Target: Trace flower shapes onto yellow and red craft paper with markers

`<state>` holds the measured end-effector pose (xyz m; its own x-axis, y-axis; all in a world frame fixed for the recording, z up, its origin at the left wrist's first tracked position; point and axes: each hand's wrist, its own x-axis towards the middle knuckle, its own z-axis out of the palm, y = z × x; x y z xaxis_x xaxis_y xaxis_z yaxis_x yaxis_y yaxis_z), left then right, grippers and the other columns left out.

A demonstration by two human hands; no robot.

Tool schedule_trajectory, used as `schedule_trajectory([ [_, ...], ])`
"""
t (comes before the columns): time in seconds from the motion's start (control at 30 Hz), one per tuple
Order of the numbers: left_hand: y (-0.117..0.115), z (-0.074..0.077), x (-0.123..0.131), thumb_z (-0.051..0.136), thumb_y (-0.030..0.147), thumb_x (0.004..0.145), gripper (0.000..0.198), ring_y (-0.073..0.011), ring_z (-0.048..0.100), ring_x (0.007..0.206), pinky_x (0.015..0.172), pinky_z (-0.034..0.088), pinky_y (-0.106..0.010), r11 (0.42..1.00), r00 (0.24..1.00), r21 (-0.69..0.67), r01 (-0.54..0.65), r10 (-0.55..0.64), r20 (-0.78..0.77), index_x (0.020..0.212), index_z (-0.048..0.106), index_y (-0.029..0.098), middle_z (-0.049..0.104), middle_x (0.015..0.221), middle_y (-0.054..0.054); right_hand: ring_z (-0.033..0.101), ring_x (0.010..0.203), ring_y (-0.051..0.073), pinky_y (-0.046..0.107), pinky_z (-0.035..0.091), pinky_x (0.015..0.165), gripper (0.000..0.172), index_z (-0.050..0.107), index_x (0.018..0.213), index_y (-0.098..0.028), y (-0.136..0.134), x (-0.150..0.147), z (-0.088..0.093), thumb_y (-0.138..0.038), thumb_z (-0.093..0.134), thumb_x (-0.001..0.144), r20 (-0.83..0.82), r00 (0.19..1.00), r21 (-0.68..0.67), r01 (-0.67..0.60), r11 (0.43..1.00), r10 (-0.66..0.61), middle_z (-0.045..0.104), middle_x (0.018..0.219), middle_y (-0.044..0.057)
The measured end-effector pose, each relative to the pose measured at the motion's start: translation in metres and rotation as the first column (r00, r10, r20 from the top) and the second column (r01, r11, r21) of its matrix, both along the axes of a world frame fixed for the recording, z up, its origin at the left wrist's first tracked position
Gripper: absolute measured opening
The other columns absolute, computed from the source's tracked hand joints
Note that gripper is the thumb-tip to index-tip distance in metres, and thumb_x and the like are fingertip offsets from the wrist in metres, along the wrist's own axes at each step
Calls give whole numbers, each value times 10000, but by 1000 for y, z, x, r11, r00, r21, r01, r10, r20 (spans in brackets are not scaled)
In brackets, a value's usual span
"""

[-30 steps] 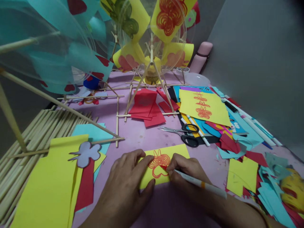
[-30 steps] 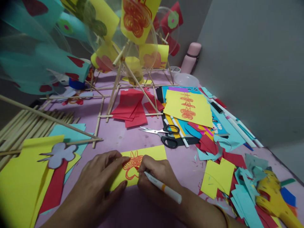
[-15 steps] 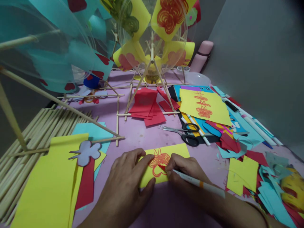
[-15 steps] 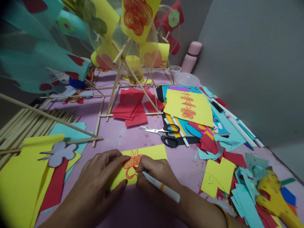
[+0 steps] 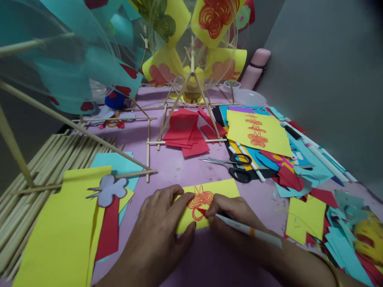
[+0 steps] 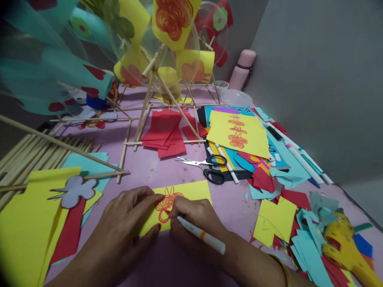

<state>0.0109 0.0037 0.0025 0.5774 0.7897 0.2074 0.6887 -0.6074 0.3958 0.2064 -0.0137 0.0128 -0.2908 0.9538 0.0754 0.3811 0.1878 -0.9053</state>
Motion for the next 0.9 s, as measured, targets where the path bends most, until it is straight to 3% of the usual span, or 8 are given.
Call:
schedule_trajectory([
  [0.9, 2, 5, 2, 509, 193, 815, 391, -313, 480, 1029, 800, 442, -520, 1000, 1000, -19, 2, -2, -20, 1206, 506, 199, 501, 1141, -127, 392, 428, 76, 184, 317, 445, 112, 470, 629, -207, 1, 1, 4, -137, 437, 709, 23, 997, -17, -70, 997, 70, 446, 509, -66],
])
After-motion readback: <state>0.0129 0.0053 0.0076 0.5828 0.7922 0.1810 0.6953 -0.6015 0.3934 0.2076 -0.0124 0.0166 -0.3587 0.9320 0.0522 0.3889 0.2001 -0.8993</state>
